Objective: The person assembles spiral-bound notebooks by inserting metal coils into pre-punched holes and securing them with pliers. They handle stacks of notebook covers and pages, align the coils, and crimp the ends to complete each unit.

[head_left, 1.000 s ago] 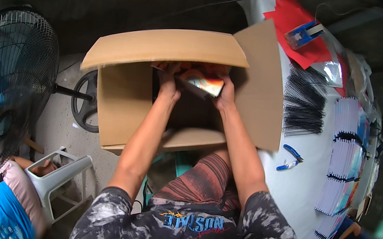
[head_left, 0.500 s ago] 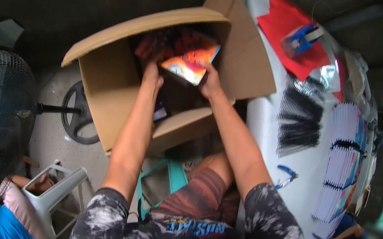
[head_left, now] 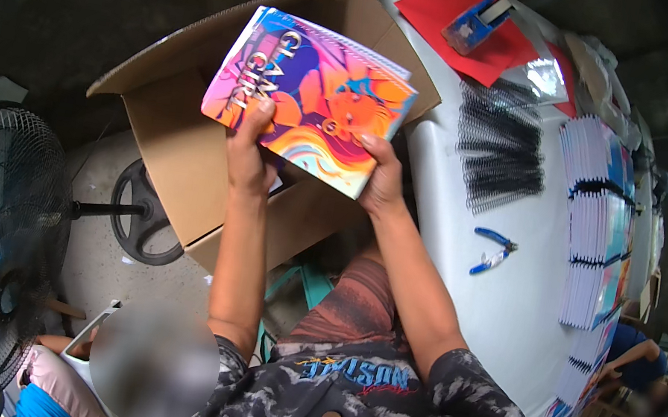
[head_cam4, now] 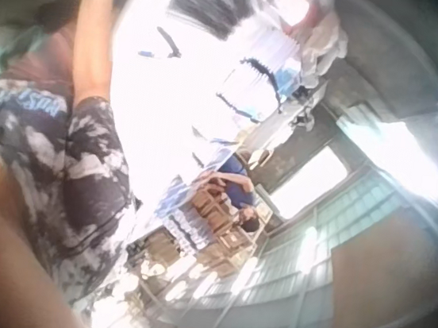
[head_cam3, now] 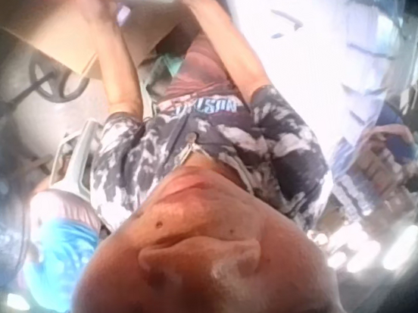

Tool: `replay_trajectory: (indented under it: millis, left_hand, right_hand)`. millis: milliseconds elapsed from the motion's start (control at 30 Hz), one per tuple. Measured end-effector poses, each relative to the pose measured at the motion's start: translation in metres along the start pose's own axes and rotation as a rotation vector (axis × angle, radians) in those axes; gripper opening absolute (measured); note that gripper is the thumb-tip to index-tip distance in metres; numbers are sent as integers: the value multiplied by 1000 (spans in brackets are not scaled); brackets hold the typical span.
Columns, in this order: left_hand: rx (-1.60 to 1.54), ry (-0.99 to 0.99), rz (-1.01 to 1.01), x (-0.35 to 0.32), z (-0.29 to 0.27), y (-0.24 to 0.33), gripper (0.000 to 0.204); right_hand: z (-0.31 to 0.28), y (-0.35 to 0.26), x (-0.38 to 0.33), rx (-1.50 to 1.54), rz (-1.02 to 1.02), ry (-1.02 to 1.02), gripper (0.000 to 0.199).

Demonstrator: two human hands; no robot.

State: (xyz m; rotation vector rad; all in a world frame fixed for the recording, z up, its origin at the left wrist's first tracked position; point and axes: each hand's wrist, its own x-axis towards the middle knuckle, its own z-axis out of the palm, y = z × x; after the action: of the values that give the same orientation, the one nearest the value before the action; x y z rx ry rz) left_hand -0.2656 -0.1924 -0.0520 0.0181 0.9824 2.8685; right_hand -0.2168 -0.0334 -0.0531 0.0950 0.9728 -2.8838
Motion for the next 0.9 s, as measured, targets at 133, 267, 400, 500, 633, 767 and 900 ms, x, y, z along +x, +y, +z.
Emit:
replay_trajectory:
  millis: [133,267,400,500,633,767,900]
  left_hand:
    - [74,-7,-30,-81,47,0,39]
    - [131,-381,-388,-135,72,-2,33]
    - [174,-576,-599,-164,158,-32,39]
    - [89,-755,-797,-188,205,-91,59]
    - [386,-941,-1105,-212,251,-167,58]
    - [834,-1355,-1264,-191,295,-235,74]
    - [648,-1546,-1507,-176,323,-294,74]
  right_hand:
    - [19,-33,-103,-111,-128,9,68]
    - [6,-55,-231,-210,-158,217,66]
    - [32,-61,-322,-110,-415,566,66]
    - [31,-46,-366,-121,-687,755,72]
    - [17,-40,-380,74,-1016,919,60]
    - [-10,-63,-353,216,-1133,1026,61]
    - [-33,-86,-313,356,-1316,1148,58]
